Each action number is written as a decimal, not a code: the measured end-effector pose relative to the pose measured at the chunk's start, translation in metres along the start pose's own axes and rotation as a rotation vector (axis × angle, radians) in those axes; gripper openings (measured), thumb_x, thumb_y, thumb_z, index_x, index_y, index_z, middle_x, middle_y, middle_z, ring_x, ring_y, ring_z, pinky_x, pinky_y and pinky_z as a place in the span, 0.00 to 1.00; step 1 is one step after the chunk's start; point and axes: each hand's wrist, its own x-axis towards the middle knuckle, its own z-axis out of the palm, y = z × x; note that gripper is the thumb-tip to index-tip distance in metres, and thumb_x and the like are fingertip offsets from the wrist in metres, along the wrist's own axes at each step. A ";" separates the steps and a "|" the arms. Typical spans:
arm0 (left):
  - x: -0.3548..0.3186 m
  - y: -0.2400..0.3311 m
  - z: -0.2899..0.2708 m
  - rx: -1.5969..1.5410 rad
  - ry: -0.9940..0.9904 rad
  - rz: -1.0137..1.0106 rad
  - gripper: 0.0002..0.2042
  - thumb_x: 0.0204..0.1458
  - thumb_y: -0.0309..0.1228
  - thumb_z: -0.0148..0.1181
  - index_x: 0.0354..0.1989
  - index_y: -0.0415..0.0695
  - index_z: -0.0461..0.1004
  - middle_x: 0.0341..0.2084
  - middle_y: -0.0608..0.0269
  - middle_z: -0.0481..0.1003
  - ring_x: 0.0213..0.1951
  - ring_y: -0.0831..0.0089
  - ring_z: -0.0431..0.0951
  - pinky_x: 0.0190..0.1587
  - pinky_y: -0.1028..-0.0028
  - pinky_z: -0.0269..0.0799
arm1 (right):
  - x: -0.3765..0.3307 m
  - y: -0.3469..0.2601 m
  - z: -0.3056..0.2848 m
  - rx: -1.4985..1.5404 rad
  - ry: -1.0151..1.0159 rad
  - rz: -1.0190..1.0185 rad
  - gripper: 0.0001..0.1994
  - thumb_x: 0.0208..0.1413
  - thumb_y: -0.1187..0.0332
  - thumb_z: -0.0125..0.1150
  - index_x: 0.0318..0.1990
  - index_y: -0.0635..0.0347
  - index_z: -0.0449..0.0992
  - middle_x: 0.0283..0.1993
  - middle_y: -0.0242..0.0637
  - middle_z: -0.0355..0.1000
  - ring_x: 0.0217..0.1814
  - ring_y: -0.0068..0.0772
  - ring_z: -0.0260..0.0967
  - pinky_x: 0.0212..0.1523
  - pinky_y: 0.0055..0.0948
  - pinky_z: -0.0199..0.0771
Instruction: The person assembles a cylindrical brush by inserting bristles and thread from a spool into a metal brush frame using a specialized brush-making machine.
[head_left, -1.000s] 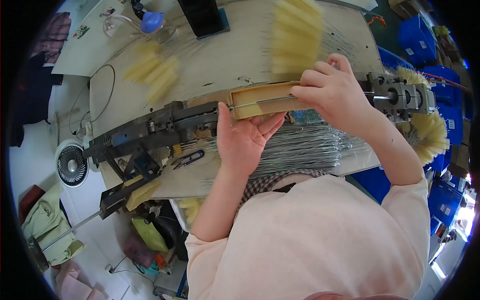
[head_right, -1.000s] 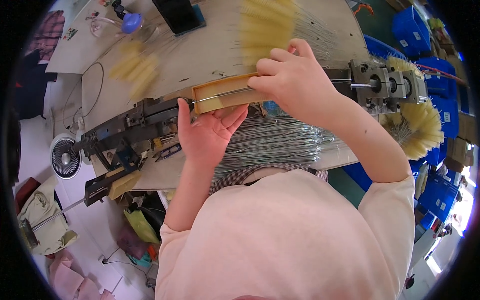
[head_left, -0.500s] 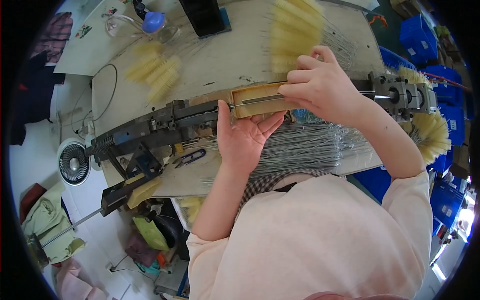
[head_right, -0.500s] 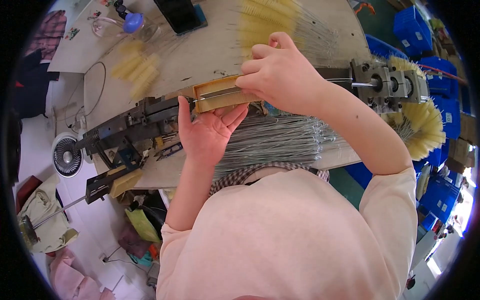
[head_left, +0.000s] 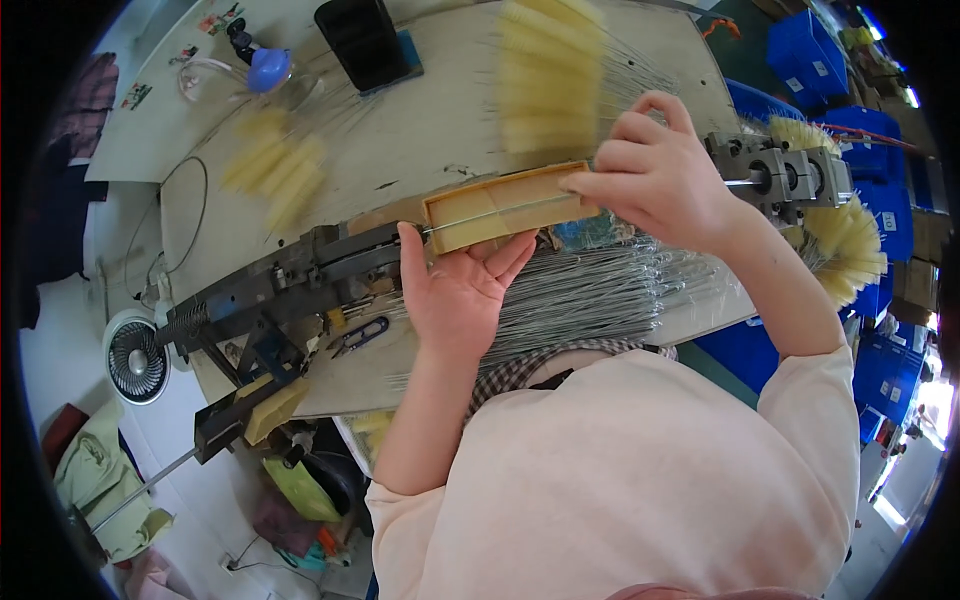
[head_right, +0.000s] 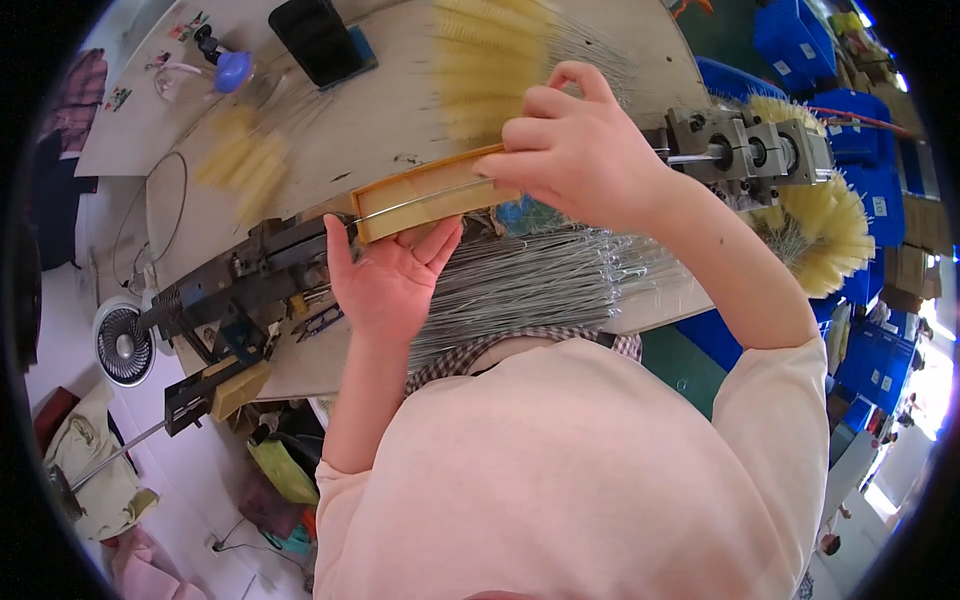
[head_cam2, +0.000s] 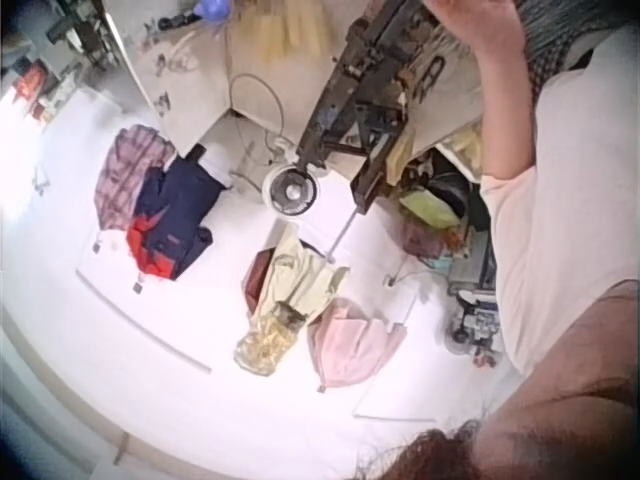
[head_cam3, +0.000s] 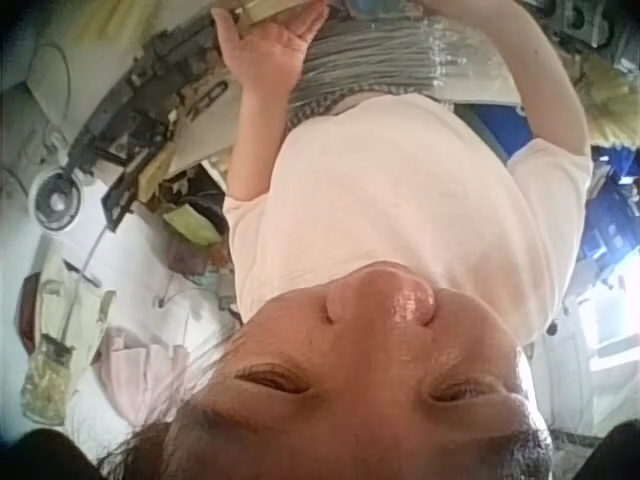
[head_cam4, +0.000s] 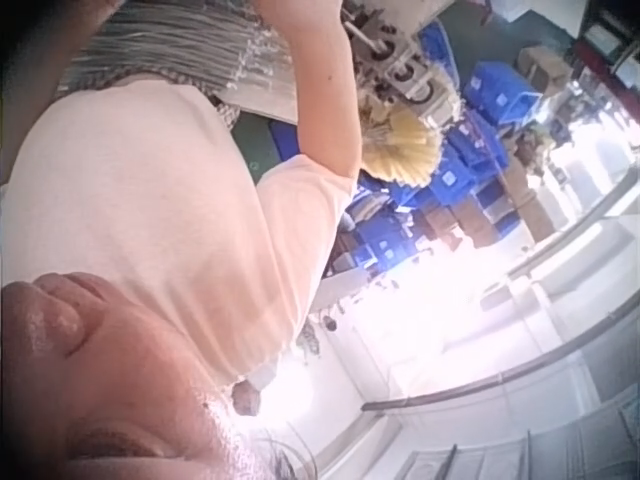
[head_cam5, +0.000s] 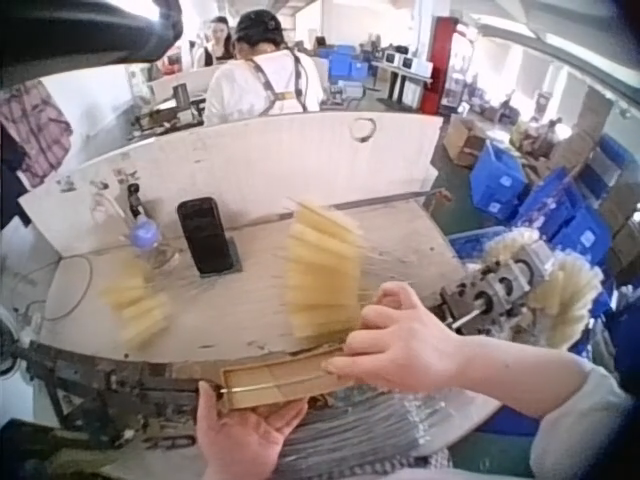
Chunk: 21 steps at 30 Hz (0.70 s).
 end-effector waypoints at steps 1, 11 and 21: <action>-0.001 0.000 -0.001 -0.038 -0.009 -0.012 0.39 0.51 0.62 0.39 0.61 0.41 0.53 0.56 0.49 0.61 0.56 0.50 0.64 0.62 0.58 0.50 | 0.001 -0.005 -0.001 0.007 0.005 -0.011 0.11 0.41 0.69 0.62 0.35 0.43 0.75 0.26 0.22 0.62 0.36 0.27 0.62 0.51 0.38 0.54; -0.002 0.002 -0.003 -0.076 -0.106 -0.045 0.40 0.50 0.64 0.37 0.61 0.41 0.53 0.55 0.49 0.63 0.56 0.56 0.65 0.61 0.63 0.53 | 0.019 -0.049 0.027 -0.129 0.000 0.002 0.12 0.37 0.70 0.59 0.33 0.44 0.74 0.25 0.19 0.62 0.36 0.24 0.61 0.50 0.38 0.55; -0.002 0.004 0.001 0.018 -0.073 -0.036 0.42 0.50 0.65 0.36 0.62 0.38 0.50 0.57 0.46 0.58 0.58 0.49 0.61 0.62 0.58 0.49 | 0.033 -0.012 0.017 0.014 -0.127 -0.027 0.06 0.44 0.64 0.60 0.32 0.46 0.74 0.28 0.22 0.66 0.40 0.27 0.62 0.51 0.39 0.53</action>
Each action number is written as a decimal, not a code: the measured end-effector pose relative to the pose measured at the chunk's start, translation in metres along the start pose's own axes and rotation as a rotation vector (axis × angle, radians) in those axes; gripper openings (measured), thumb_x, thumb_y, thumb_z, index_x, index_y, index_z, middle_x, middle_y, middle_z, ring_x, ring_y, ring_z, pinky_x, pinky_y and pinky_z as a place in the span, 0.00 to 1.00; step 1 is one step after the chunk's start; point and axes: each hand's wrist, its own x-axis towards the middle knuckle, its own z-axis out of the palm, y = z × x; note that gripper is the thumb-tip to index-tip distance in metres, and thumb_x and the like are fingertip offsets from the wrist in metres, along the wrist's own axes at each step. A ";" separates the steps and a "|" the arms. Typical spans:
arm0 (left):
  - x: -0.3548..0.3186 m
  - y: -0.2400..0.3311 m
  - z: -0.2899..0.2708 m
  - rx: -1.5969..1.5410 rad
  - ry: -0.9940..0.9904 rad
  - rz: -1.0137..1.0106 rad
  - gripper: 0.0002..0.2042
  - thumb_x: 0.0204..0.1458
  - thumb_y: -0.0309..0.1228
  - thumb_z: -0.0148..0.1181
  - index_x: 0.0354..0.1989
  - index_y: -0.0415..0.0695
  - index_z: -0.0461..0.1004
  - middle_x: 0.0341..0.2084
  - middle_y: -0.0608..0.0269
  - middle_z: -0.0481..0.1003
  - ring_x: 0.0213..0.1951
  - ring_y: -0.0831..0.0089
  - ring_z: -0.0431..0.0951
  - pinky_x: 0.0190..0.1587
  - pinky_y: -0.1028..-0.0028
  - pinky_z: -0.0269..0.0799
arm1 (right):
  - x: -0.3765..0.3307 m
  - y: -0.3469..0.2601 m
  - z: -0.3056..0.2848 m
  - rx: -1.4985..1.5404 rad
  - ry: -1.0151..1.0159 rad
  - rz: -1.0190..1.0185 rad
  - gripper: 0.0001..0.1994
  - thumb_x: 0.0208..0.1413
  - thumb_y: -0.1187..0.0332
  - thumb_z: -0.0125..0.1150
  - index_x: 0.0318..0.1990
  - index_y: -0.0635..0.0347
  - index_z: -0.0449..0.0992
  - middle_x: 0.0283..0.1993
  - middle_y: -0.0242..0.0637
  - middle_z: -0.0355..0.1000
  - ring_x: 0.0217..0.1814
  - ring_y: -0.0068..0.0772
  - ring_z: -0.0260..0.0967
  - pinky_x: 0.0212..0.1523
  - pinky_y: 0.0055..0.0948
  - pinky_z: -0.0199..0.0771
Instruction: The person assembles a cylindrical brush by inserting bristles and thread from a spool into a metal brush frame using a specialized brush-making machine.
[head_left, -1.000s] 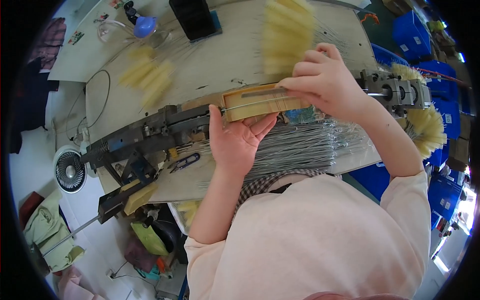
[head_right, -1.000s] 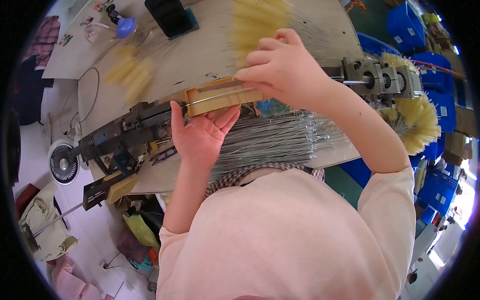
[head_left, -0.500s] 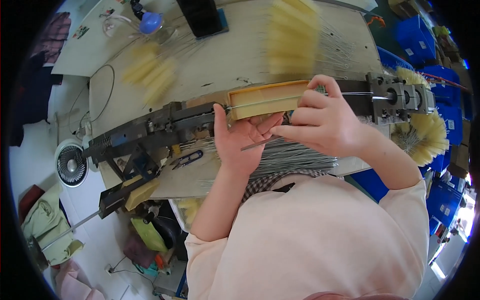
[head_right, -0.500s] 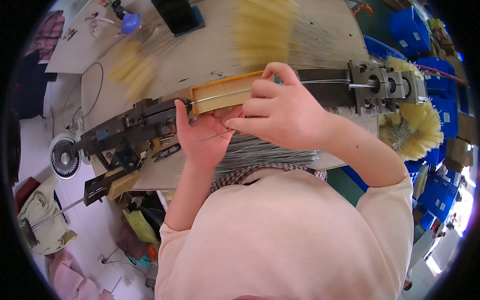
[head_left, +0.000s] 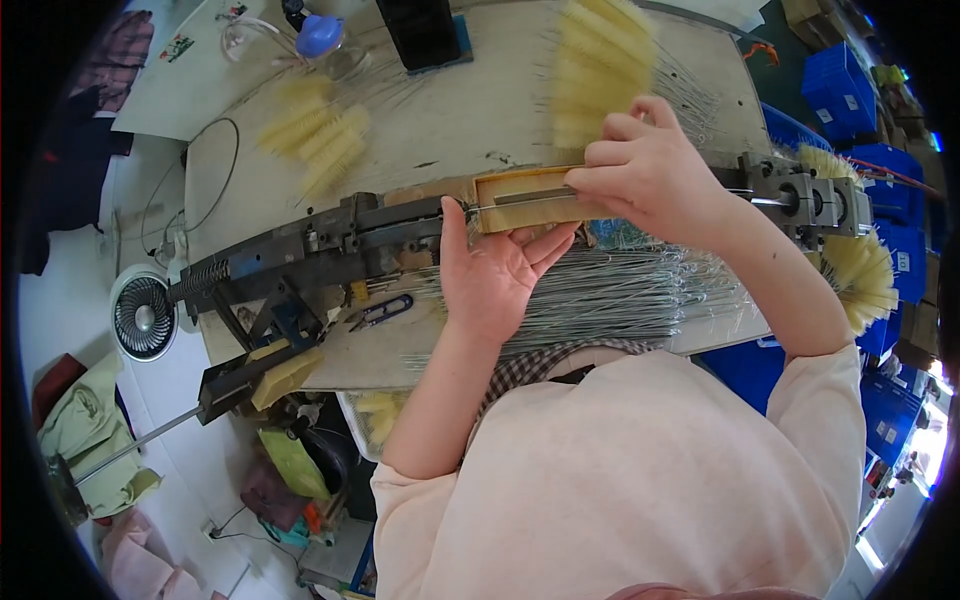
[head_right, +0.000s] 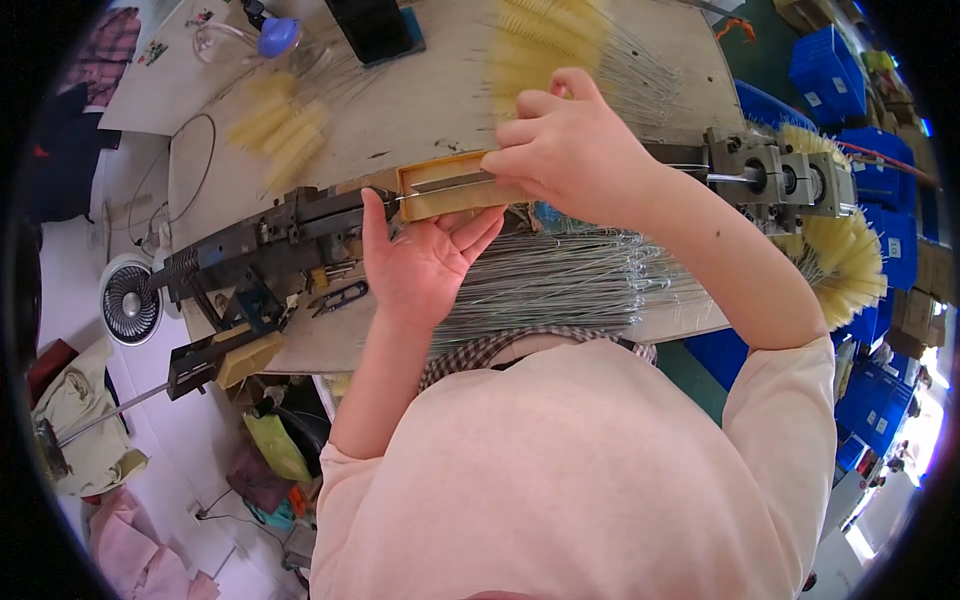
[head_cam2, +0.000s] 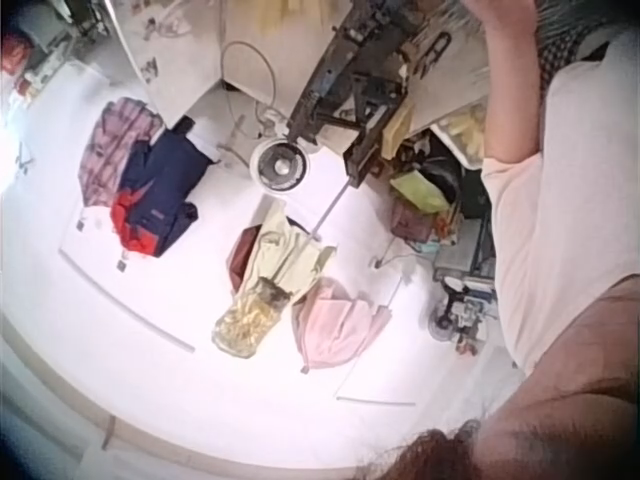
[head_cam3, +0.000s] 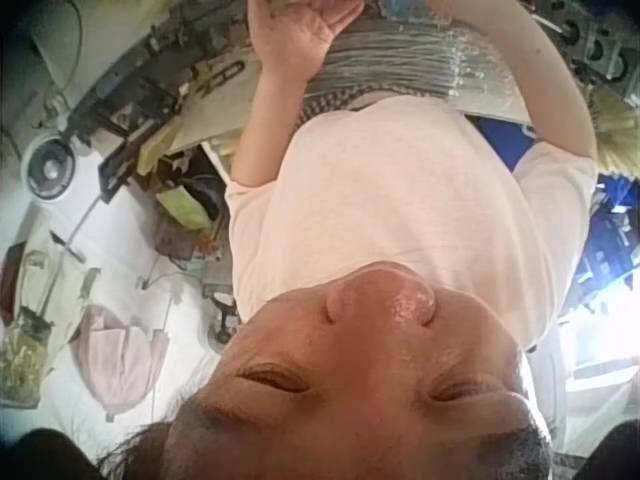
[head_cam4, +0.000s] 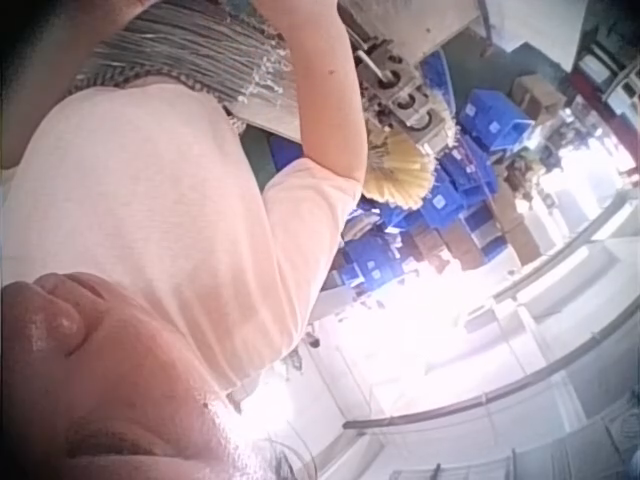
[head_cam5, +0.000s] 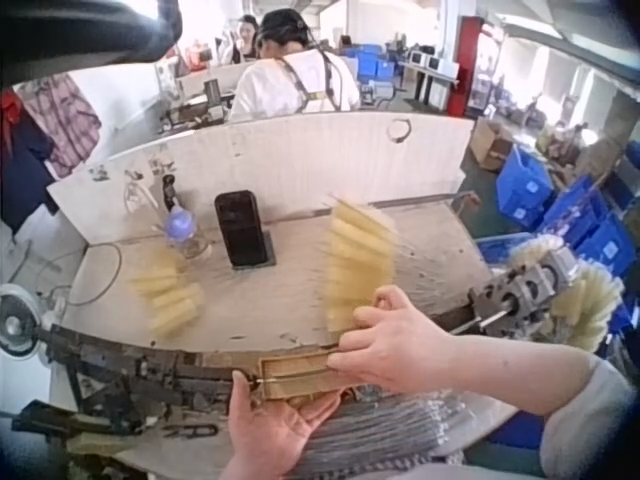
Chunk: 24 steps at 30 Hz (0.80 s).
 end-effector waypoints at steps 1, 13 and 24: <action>0.000 0.000 0.000 0.016 0.015 0.003 0.42 0.50 0.65 0.36 0.62 0.39 0.49 0.58 0.46 0.58 0.58 0.48 0.61 0.62 0.58 0.49 | 0.000 0.000 -0.001 -0.001 0.001 0.000 0.06 0.44 0.64 0.60 0.32 0.46 0.74 0.28 0.22 0.66 0.40 0.27 0.62 0.51 0.39 0.53; 0.000 -0.001 -0.001 -0.003 0.040 0.012 0.41 0.50 0.64 0.36 0.61 0.39 0.52 0.56 0.47 0.61 0.56 0.50 0.63 0.63 0.57 0.48 | -0.035 0.024 -0.011 0.009 0.072 0.039 0.08 0.46 0.66 0.59 0.36 0.43 0.75 0.26 0.23 0.64 0.40 0.27 0.62 0.52 0.40 0.52; 0.000 -0.002 0.000 -0.113 0.054 0.001 0.39 0.51 0.63 0.33 0.59 0.40 0.56 0.51 0.47 0.66 0.53 0.51 0.68 0.59 0.59 0.56 | -0.044 0.020 -0.013 0.135 0.071 0.019 0.09 0.46 0.66 0.60 0.37 0.43 0.75 0.25 0.24 0.62 0.37 0.28 0.61 0.51 0.38 0.52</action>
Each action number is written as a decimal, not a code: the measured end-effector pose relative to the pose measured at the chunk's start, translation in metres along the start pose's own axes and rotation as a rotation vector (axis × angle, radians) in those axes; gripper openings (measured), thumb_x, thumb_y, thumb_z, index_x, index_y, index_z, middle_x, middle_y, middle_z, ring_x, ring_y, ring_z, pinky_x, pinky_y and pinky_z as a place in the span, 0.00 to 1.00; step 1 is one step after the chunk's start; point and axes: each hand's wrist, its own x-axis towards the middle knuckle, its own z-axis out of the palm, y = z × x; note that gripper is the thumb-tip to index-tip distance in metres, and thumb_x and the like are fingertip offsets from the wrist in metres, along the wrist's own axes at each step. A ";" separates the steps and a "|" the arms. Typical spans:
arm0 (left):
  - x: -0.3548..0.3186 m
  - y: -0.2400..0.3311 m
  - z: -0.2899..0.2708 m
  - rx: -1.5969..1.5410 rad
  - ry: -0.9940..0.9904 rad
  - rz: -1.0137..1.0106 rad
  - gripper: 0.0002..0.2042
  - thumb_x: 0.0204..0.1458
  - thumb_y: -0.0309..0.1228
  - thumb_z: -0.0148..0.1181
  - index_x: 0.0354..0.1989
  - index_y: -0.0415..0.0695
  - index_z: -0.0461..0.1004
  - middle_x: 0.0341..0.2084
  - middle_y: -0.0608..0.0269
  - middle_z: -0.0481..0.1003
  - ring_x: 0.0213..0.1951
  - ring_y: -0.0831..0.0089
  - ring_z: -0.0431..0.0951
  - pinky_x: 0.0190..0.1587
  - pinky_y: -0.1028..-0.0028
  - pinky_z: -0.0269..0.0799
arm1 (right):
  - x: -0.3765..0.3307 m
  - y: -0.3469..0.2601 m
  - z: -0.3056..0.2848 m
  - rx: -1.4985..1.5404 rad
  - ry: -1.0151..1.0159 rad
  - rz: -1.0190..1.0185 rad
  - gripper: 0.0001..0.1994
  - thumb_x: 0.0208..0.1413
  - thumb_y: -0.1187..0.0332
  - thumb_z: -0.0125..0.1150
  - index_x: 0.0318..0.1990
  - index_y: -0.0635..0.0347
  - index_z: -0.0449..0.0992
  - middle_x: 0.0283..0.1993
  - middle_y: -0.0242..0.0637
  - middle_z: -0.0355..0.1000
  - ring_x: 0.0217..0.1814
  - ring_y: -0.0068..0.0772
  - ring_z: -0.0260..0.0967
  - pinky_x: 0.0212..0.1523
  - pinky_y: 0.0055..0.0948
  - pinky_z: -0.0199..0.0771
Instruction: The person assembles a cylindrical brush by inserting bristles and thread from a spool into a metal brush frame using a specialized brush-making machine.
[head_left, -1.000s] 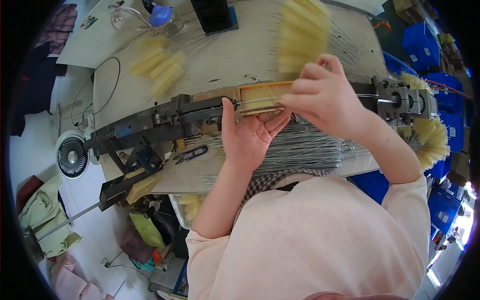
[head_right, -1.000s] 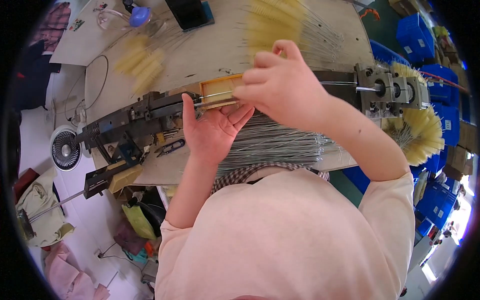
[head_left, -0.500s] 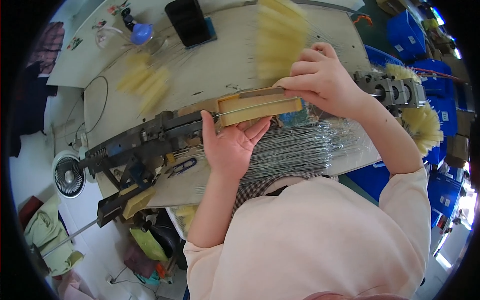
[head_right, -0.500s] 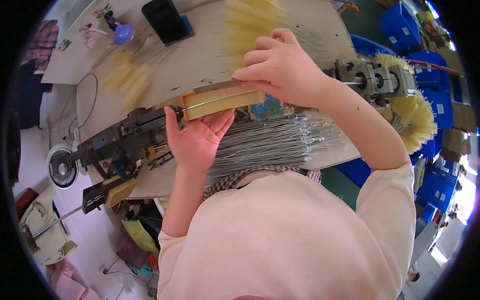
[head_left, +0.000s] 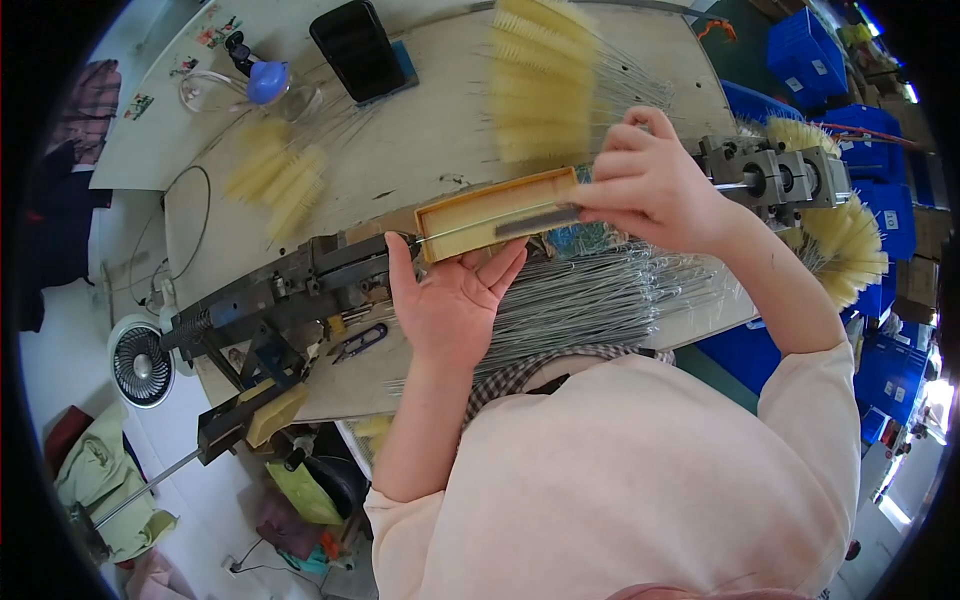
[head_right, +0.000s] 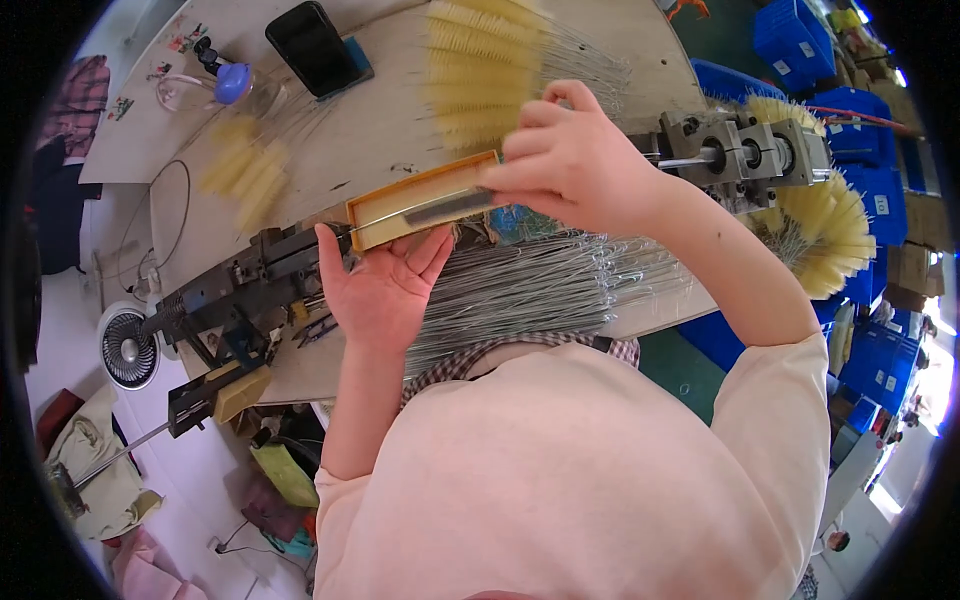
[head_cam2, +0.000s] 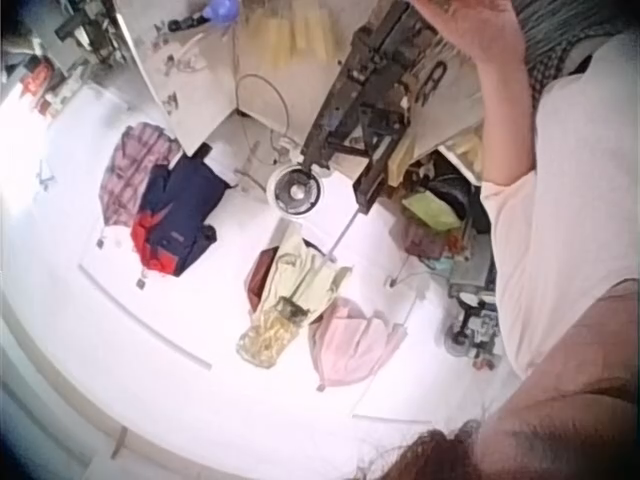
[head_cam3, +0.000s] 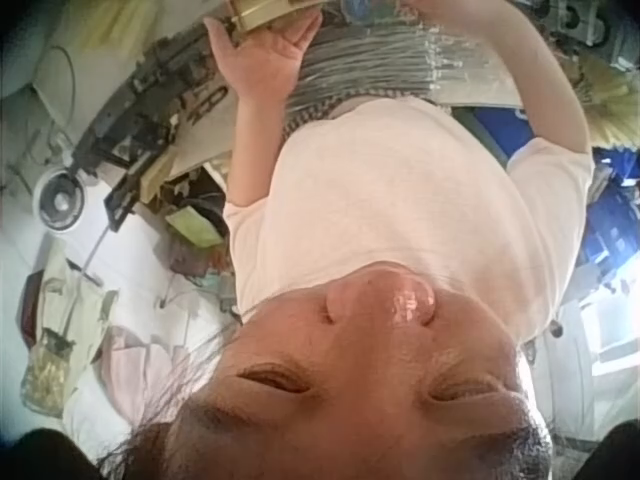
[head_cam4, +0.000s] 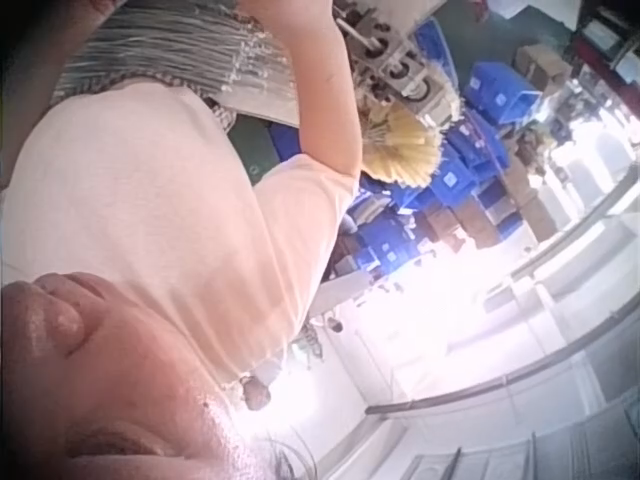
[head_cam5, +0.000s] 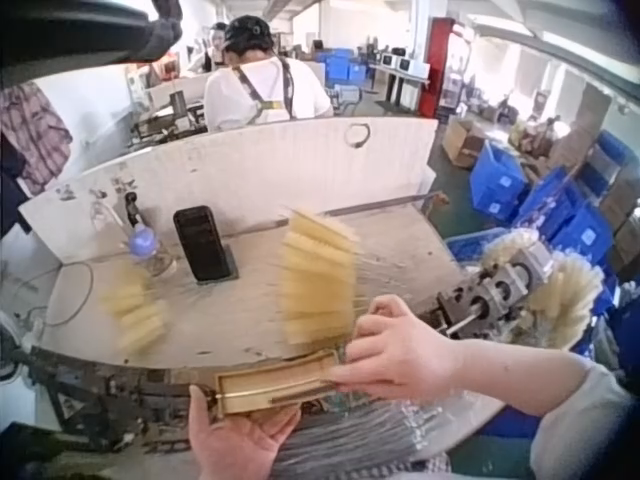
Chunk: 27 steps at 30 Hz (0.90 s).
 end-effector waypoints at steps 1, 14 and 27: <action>0.001 -0.001 0.001 0.019 -0.002 0.005 0.39 0.51 0.63 0.36 0.59 0.39 0.56 0.51 0.47 0.66 0.53 0.51 0.68 0.60 0.59 0.54 | 0.005 0.001 0.002 0.001 0.003 0.003 0.09 0.46 0.66 0.60 0.37 0.43 0.75 0.25 0.24 0.62 0.37 0.28 0.61 0.51 0.38 0.52; 0.000 0.002 -0.002 0.009 -0.011 0.008 0.37 0.50 0.61 0.42 0.58 0.41 0.56 0.53 0.51 0.64 0.54 0.50 0.66 0.61 0.57 0.52 | 0.013 -0.037 -0.003 0.023 0.297 0.054 0.06 0.41 0.68 0.61 0.29 0.50 0.72 0.29 0.24 0.66 0.37 0.29 0.62 0.44 0.33 0.58; 0.004 -0.006 -0.002 0.080 0.017 0.053 0.33 0.53 0.58 0.41 0.59 0.44 0.57 0.56 0.58 0.62 0.53 0.53 0.67 0.61 0.58 0.51 | -0.016 -0.070 0.002 -0.196 0.126 0.328 0.27 0.36 0.76 0.55 0.51 0.61 0.69 0.11 0.25 0.57 0.12 0.28 0.55 0.21 0.27 0.55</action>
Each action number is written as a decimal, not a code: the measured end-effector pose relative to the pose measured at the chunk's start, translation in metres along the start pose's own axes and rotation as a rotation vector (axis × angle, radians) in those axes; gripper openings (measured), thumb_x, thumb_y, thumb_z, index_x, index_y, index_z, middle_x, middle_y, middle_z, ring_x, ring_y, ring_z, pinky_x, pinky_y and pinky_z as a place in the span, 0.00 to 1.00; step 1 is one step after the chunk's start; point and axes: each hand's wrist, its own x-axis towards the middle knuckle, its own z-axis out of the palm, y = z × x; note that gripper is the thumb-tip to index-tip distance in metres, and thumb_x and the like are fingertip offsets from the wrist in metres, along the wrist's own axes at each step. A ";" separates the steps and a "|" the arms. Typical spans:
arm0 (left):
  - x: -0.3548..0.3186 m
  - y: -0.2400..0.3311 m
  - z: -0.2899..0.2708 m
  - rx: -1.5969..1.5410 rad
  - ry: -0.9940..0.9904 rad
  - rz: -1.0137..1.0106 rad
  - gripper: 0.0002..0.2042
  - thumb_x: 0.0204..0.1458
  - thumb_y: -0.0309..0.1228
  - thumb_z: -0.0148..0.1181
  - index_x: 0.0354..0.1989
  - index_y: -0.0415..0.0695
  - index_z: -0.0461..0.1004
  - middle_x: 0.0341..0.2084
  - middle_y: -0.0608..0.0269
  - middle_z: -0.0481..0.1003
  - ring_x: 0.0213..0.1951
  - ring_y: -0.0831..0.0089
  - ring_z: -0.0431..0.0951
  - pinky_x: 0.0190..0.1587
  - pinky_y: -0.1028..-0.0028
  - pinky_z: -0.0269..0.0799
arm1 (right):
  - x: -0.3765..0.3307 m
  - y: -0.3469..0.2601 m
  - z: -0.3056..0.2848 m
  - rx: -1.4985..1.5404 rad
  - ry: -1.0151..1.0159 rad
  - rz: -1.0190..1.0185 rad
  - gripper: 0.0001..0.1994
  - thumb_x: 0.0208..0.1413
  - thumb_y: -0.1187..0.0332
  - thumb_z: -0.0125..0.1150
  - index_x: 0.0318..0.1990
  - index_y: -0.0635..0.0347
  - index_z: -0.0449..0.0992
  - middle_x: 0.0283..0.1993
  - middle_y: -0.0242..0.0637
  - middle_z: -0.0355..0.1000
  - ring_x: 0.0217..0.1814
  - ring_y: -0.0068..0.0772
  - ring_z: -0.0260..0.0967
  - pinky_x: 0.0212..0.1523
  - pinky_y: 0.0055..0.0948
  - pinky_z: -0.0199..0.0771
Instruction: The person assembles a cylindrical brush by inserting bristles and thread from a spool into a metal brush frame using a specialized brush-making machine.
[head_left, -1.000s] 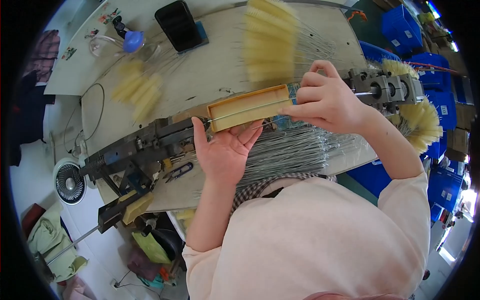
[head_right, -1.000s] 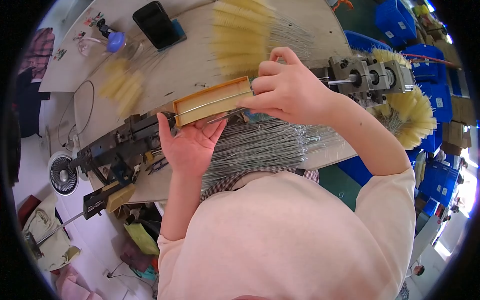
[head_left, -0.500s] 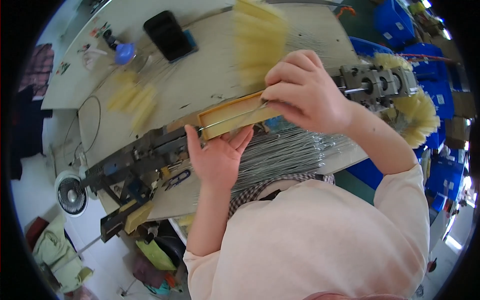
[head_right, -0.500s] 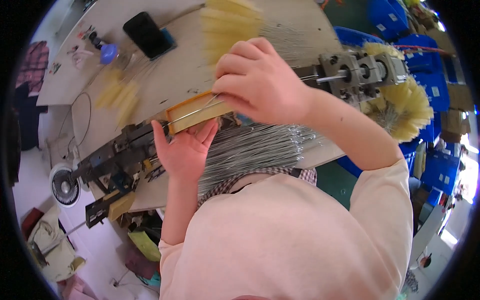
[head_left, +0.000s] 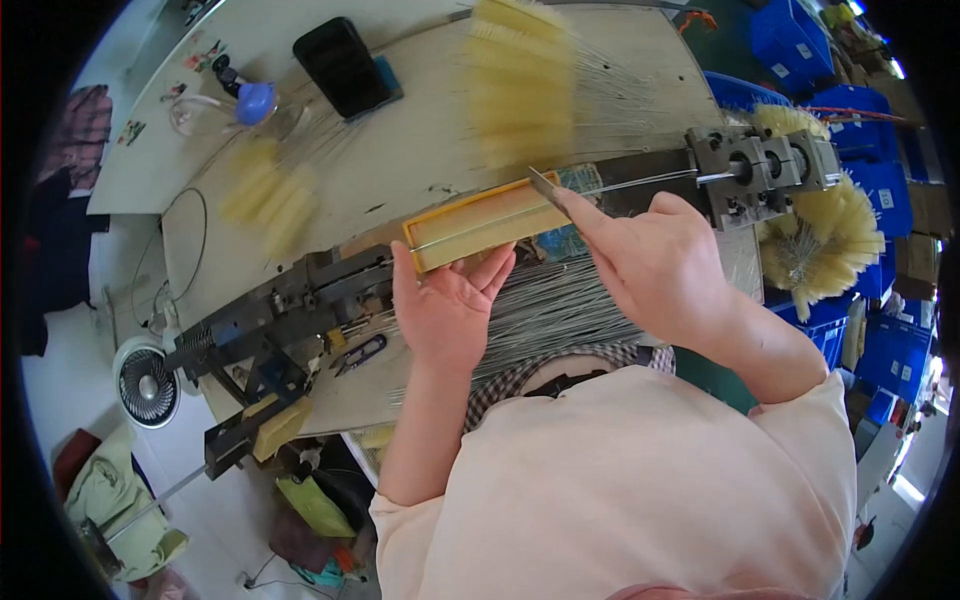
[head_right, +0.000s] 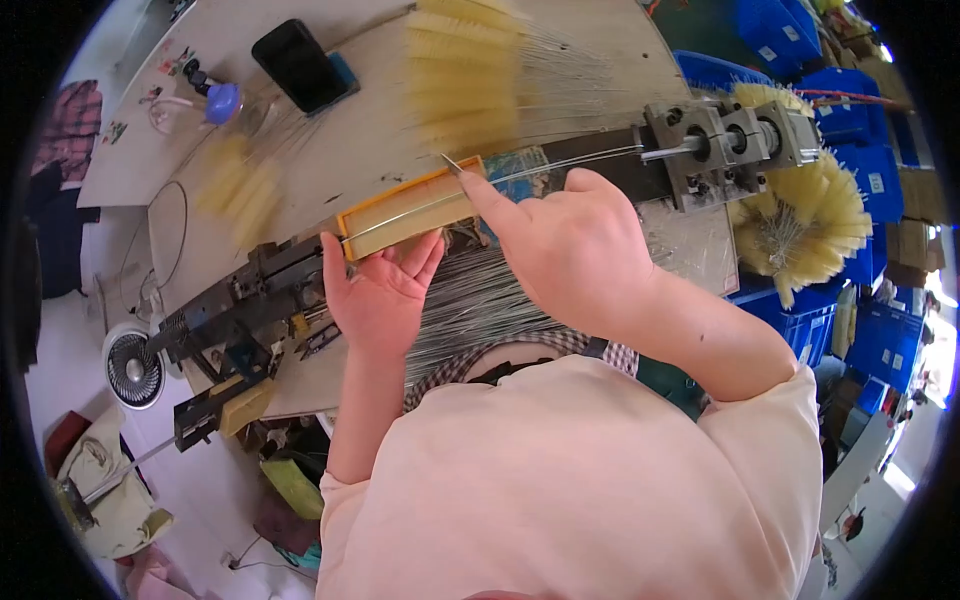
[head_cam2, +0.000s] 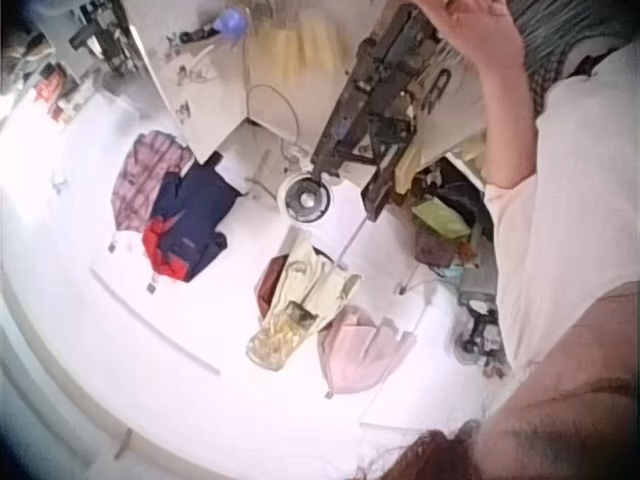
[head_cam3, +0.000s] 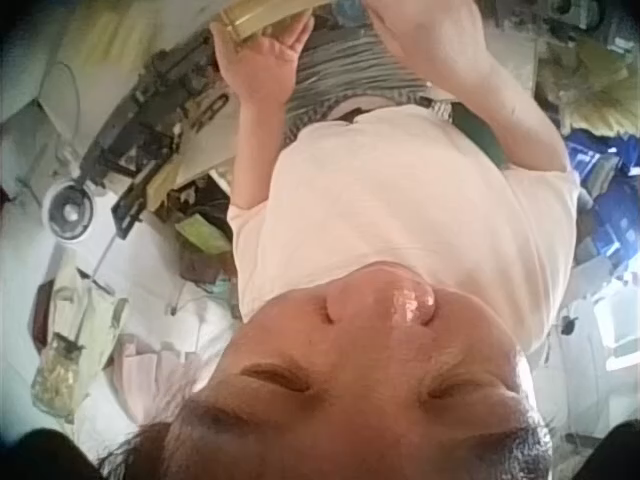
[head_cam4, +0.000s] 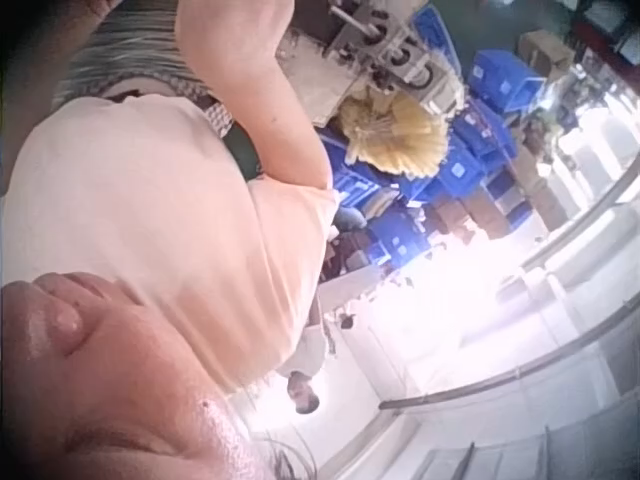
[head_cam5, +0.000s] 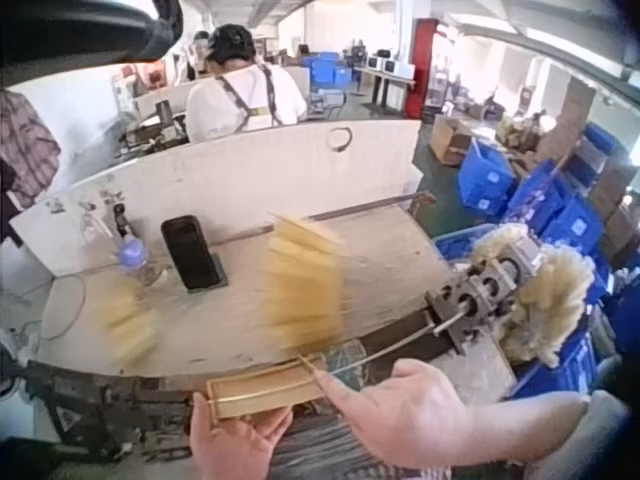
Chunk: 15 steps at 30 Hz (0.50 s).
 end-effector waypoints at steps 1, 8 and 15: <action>0.000 0.000 0.002 0.037 0.022 0.012 0.33 0.53 0.58 0.40 0.59 0.43 0.57 0.56 0.58 0.62 0.53 0.53 0.67 0.61 0.58 0.52 | -0.001 -0.001 0.004 -0.004 -0.006 -0.008 0.27 0.35 0.76 0.55 0.51 0.62 0.69 0.11 0.26 0.56 0.12 0.27 0.55 0.21 0.27 0.55; -0.004 0.004 0.006 0.109 0.008 0.009 0.34 0.54 0.59 0.38 0.58 0.42 0.57 0.55 0.59 0.61 0.54 0.54 0.66 0.60 0.60 0.52 | -0.004 -0.016 0.012 -0.103 -0.047 -0.012 0.28 0.33 0.74 0.53 0.50 0.66 0.69 0.12 0.26 0.55 0.13 0.26 0.54 0.22 0.26 0.55; -0.005 0.005 0.011 0.156 0.058 -0.026 0.32 0.54 0.59 0.37 0.57 0.44 0.58 0.50 0.61 0.64 0.52 0.60 0.64 0.53 0.66 0.55 | -0.005 -0.017 0.014 -0.120 -0.053 -0.004 0.27 0.34 0.73 0.53 0.50 0.67 0.70 0.12 0.27 0.55 0.12 0.25 0.54 0.22 0.26 0.56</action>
